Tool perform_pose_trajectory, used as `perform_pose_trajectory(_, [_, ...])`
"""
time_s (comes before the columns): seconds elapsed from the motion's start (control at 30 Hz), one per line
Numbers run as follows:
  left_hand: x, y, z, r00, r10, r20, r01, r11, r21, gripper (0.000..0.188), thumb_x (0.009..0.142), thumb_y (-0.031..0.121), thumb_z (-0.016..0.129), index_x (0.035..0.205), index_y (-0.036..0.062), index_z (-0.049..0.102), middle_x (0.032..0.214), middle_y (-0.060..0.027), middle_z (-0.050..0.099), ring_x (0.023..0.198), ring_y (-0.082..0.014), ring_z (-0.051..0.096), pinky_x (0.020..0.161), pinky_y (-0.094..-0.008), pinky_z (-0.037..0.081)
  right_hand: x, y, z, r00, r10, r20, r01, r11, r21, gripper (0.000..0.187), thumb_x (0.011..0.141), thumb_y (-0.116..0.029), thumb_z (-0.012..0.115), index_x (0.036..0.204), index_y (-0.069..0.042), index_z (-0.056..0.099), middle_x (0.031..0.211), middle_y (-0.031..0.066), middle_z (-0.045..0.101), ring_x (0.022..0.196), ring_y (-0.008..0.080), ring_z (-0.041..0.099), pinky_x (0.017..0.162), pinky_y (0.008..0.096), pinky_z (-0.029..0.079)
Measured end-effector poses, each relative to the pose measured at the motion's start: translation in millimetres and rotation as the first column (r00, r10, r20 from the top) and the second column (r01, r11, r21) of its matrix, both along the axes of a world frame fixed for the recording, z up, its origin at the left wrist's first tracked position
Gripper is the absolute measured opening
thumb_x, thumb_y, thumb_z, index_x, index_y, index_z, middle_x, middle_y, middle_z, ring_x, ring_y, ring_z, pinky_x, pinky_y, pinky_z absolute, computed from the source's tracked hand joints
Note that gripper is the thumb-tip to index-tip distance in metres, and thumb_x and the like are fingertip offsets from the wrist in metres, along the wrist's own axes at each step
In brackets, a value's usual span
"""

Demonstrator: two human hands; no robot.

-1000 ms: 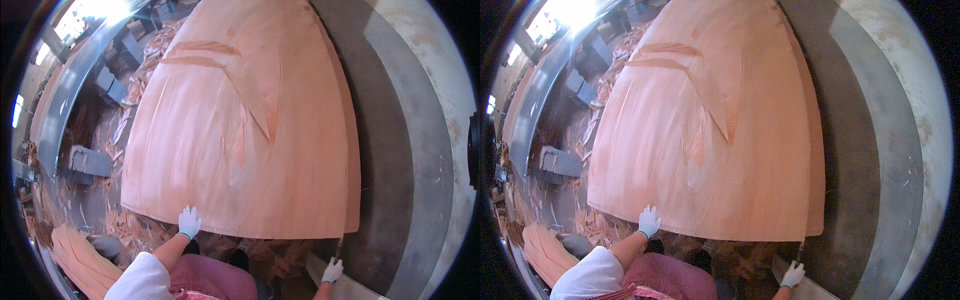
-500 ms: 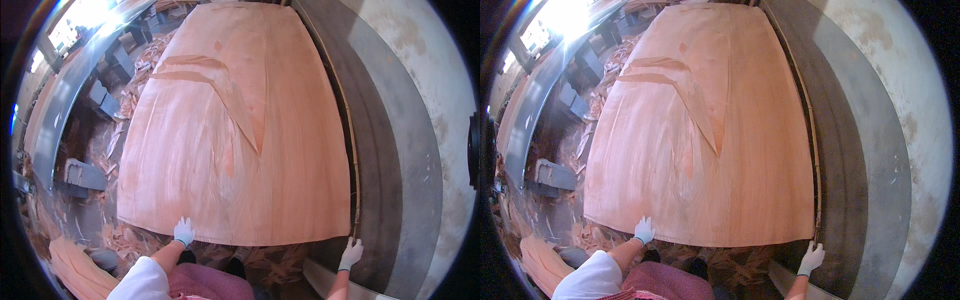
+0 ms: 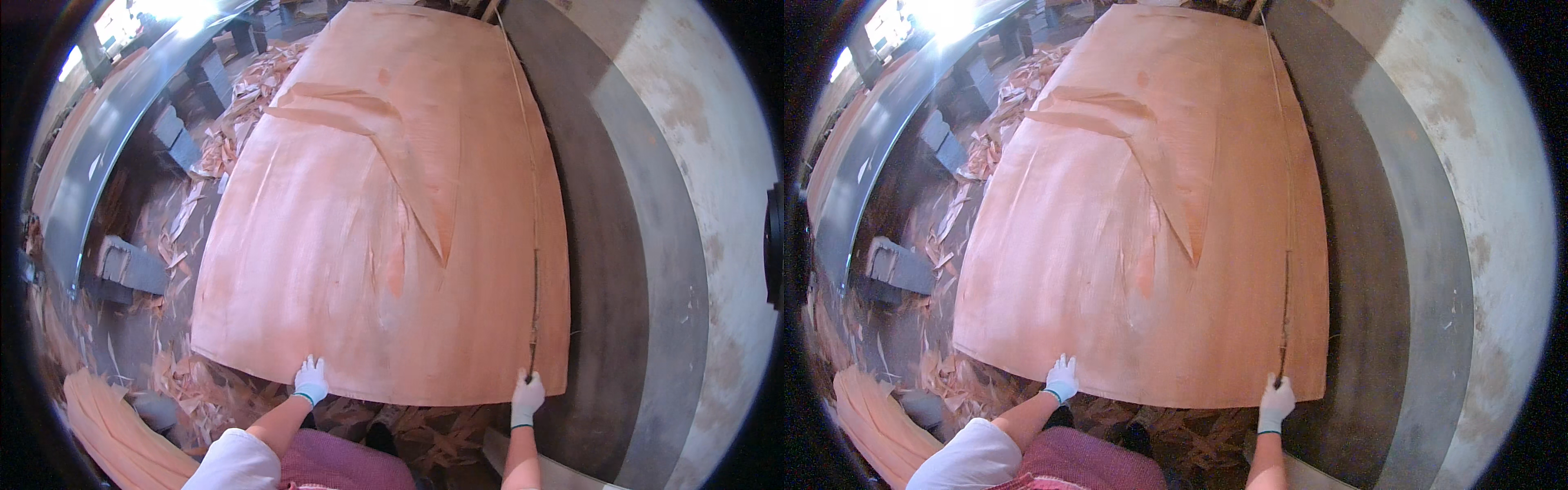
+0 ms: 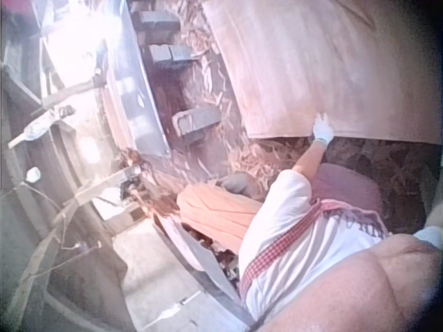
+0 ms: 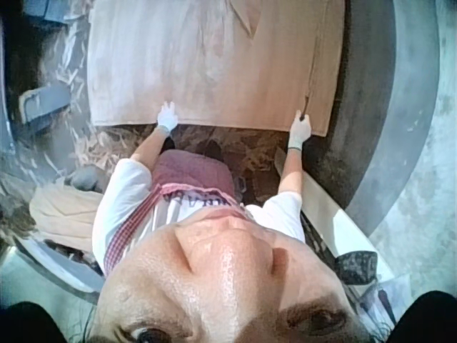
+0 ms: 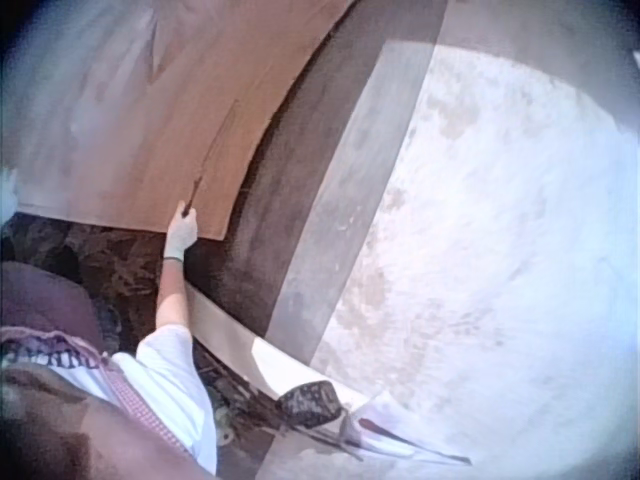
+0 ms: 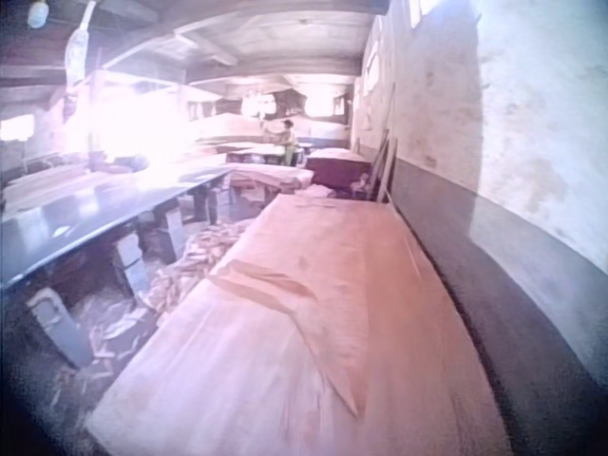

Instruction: The person uses a small hand knife to cut and trim sheets of wood veneer, removing damaged sections and striping pieces to size while wearing white gloves and a red apron.

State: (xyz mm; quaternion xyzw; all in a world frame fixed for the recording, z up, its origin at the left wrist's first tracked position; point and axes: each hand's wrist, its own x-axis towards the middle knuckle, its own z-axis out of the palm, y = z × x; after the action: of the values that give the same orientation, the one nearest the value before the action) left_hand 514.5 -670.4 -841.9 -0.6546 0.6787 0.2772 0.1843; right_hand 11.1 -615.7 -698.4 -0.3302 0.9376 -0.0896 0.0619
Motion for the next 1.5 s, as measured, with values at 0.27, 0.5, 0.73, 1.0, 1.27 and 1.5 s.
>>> perform_pose_trajectory(0.27, [10,-28,48,0.985,0.030,-0.168,-0.057,0.985,-0.161,0.044,0.087,0.027,0.055,0.125,0.0060,0.056,0.132,-0.0217,0.052,0.119,-0.0387,0.052,0.101,-0.0492,0.040,196,-42,-6,0.706,0.142,0.694,0.139,0.933,-0.333,0.035,0.090,-0.030,0.066,0.079,0.000,0.053,0.066,0.0106,0.055,0.062,0.0172,0.049,0.058,0.0386,0.043])
perform_pose_trajectory(0.5, [-29,-119,171,-0.153,0.741,-0.654,-0.355,0.576,0.736,0.042,0.096,0.031,0.059,0.124,0.0014,0.052,0.085,-0.0053,0.060,0.066,-0.0139,0.060,0.063,-0.0287,0.054,380,-55,20,0.329,0.349,0.877,-0.371,0.902,-0.220,0.036,0.092,-0.037,0.059,0.096,0.000,0.059,0.086,0.0254,0.062,0.078,0.0389,0.061,0.072,0.0433,0.048])
perform_pose_trajectory(0.73, [115,-69,41,0.215,0.773,-0.598,-0.814,0.480,0.328,0.025,0.092,0.027,0.063,0.094,0.0030,0.058,0.068,0.0003,0.051,0.050,-0.0080,0.046,0.043,-0.0247,0.041,250,-168,-67,0.699,0.431,0.571,-0.306,0.902,-0.306,0.029,0.088,-0.025,0.063,0.104,0.000,0.064,0.101,0.0223,0.067,0.096,0.0357,0.065,0.083,0.0406,0.051])
perform_pose_trajectory(1.0, [168,-43,-36,0.277,0.757,-0.592,-0.844,0.486,0.227,0.017,0.092,0.017,0.064,0.087,0.0050,0.053,0.064,0.0022,0.047,0.050,-0.0071,0.045,0.044,-0.0246,0.038,130,-335,-138,0.895,0.431,0.115,-0.368,0.859,-0.356,0.032,0.084,-0.023,0.067,0.103,0.002,0.062,0.099,0.0245,0.067,0.097,0.0406,0.063,0.082,0.0453,0.050])
perform_pose_trajectory(1.27, [169,-41,-50,0.306,0.749,-0.587,-0.851,0.492,0.184,0.019,0.092,0.020,0.063,0.086,0.0054,0.054,0.065,0.0016,0.050,0.050,-0.0069,0.045,0.044,-0.0242,0.038,97,-378,-160,0.871,0.490,0.018,-0.463,0.833,-0.302,0.039,0.084,-0.029,0.068,0.110,0.000,0.064,0.094,0.0195,0.068,0.091,0.0372,0.065,0.081,0.0459,0.050])
perform_pose_trajectory(1.5, [161,-44,-38,0.362,0.739,-0.568,-0.841,0.522,0.142,0.021,0.092,0.022,0.063,0.085,0.0050,0.053,0.064,0.0010,0.050,0.050,-0.0071,0.046,0.044,-0.0250,0.039,109,-358,-139,0.674,0.428,0.602,-0.366,0.902,-0.230,0.046,0.083,-0.028,0.072,0.117,0.001,0.063,0.100,0.0088,0.069,0.088,0.0167,0.062,0.081,0.0313,0.048])
